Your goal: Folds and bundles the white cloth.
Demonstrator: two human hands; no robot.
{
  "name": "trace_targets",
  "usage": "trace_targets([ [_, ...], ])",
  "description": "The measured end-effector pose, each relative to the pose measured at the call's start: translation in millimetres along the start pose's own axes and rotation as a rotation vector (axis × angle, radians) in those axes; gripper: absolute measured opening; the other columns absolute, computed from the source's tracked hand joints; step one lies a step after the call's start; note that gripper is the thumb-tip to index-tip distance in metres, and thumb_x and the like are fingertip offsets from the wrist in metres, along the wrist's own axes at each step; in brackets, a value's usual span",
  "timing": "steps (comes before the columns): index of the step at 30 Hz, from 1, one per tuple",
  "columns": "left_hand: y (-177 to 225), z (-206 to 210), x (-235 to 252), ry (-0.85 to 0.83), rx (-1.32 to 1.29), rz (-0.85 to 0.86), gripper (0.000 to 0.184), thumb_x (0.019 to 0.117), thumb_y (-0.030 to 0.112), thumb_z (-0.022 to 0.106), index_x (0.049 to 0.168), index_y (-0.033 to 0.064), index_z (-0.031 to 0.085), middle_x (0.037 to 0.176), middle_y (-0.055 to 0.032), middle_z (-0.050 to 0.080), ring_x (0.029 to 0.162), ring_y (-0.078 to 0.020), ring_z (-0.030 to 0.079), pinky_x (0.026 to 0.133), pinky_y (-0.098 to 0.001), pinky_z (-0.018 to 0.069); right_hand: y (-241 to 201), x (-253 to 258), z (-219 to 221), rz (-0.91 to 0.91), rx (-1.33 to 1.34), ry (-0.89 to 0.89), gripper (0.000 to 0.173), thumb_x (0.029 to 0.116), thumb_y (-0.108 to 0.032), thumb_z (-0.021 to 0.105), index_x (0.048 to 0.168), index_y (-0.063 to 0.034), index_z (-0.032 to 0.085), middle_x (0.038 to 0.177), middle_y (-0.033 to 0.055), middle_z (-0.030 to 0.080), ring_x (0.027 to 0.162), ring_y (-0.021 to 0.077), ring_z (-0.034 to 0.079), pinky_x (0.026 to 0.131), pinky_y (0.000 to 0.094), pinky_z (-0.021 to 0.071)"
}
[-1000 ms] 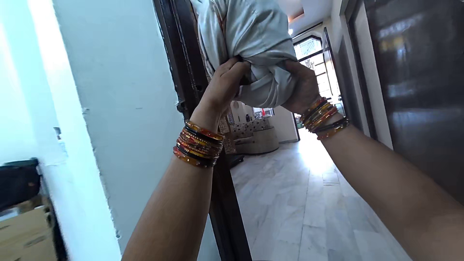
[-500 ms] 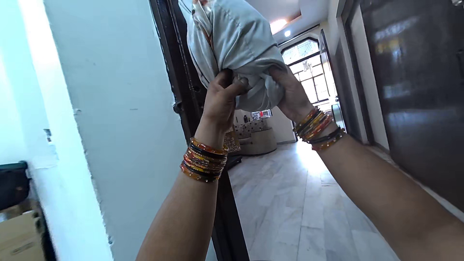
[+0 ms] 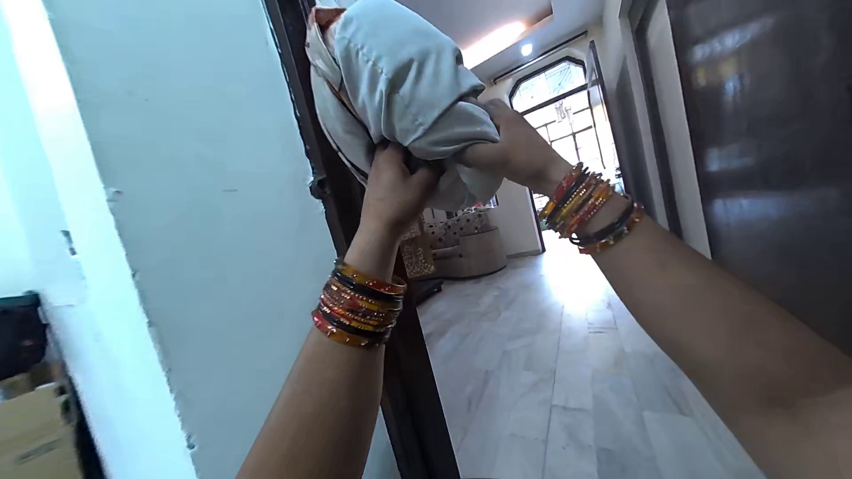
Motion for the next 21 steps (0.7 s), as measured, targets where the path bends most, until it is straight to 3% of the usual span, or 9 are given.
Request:
trace_targets([
  [2, 3, 0, 9, -0.092, 0.297, -0.022, 0.036, 0.0948, 0.025, 0.068, 0.113, -0.0062, 0.066, 0.124, -0.0301, 0.061, 0.125, -0.0442, 0.056, 0.102, -0.0656, 0.0423, 2, 3, -1, -0.023, -0.064, -0.041, 0.061, 0.0811, -0.016, 0.077, 0.136, 0.0006, 0.058, 0.144, 0.0174, 0.051, 0.128, 0.0218, 0.054, 0.106, 0.0386, 0.0476],
  [3, 1, 2, 15, -0.156, 0.454, -0.056, 0.041, 0.0955, 0.029, 0.068, 0.113, -0.0082, 0.067, 0.125, -0.0335, 0.061, 0.127, -0.0498, 0.054, 0.103, -0.0697, 0.0391, 3, 3, 1, -0.051, -0.093, -0.037, 0.060, 0.0810, -0.017, 0.076, 0.136, 0.0015, 0.059, 0.144, 0.0189, 0.054, 0.128, 0.0231, 0.056, 0.107, 0.0402, 0.0468],
  [6, -9, 12, 28, -0.290, 0.737, -0.175, 0.047, 0.0976, 0.035, 0.066, 0.116, -0.0084, 0.067, 0.124, -0.0348, 0.063, 0.122, -0.0546, 0.057, 0.095, -0.0761, 0.0416, 10, 1, 12, -0.072, -0.069, 0.001, 0.056, 0.0811, -0.020, 0.072, 0.133, -0.0011, 0.059, 0.121, 0.0143, 0.068, 0.109, 0.0189, 0.066, 0.095, 0.0416, 0.0531],
  [8, -12, 9, 29, -0.218, 0.707, -0.230, 0.046, 0.0968, 0.029, 0.067, 0.115, -0.0132, 0.064, 0.124, -0.0369, 0.061, 0.120, -0.0551, 0.058, 0.093, -0.0746, 0.0430, 14, 0, 20, -0.046, 0.023, 0.004, 0.058, 0.0803, -0.022, 0.070, 0.133, -0.0014, 0.058, 0.116, 0.0141, 0.069, 0.105, 0.0190, 0.067, 0.091, 0.0433, 0.0547],
  [11, -17, -4, 35, -0.106, 0.428, -0.251, 0.031, 0.0941, 0.014, 0.070, 0.106, -0.0134, 0.065, 0.112, -0.0325, 0.065, 0.108, -0.0465, 0.063, 0.092, -0.0669, 0.0465, 16, -1, 25, 0.005, 0.188, 0.004, 0.056, 0.0803, -0.022, 0.070, 0.131, -0.0020, 0.057, 0.113, 0.0125, 0.068, 0.102, 0.0166, 0.067, 0.089, 0.0410, 0.0562],
  [13, -26, -6, 35, 0.007, 0.097, -0.319, 0.018, 0.0945, 0.009, 0.066, 0.104, -0.0065, 0.064, 0.100, -0.0210, 0.065, 0.089, -0.0304, 0.063, 0.080, -0.0536, 0.0516, 16, -3, 25, 0.027, 0.212, -0.013, 0.054, 0.0833, -0.020, 0.069, 0.132, -0.0012, 0.055, 0.114, 0.0132, 0.067, 0.103, 0.0166, 0.067, 0.090, 0.0398, 0.0561],
  [16, -33, 0, 28, 0.139, -0.421, -0.404, 0.010, 0.1014, 0.013, 0.057, 0.107, 0.0068, 0.060, 0.088, -0.0048, 0.062, 0.073, -0.0129, 0.060, 0.065, -0.0344, 0.0529, 13, 0, 29, 0.033, 0.209, -0.031, 0.058, 0.0848, -0.018, 0.068, 0.138, -0.0007, 0.052, 0.121, 0.0153, 0.066, 0.108, 0.0181, 0.066, 0.094, 0.0402, 0.0548],
  [18, -30, 4, 26, 0.232, -0.645, -0.344, 0.014, 0.1051, 0.016, 0.050, 0.111, 0.0087, 0.059, 0.093, -0.0026, 0.063, 0.081, -0.0108, 0.062, 0.072, -0.0334, 0.0550, 12, -1, 31, 0.017, 0.306, -0.010, 0.056, 0.0848, -0.015, 0.066, 0.136, -0.0002, 0.052, 0.118, 0.0128, 0.066, 0.105, 0.0134, 0.066, 0.092, 0.0339, 0.0558],
  [21, -17, 9, 26, 0.268, -0.923, -0.117, 0.020, 0.1083, 0.009, 0.038, 0.119, 0.0089, 0.055, 0.106, -0.0022, 0.064, 0.101, -0.0100, 0.065, 0.091, -0.0329, 0.0559, 14, -3, 30, 0.022, 0.522, 0.006, 0.052, 0.0842, -0.011, 0.063, 0.134, -0.0003, 0.051, 0.112, 0.0088, 0.066, 0.099, 0.0100, 0.067, 0.087, 0.0292, 0.0575],
])
Point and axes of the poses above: each hand's wrist, its own x-axis towards the middle knuckle, its own z-axis out of the palm, y = z × x, the point moved 6 cm from there along x, towards the middle knuckle
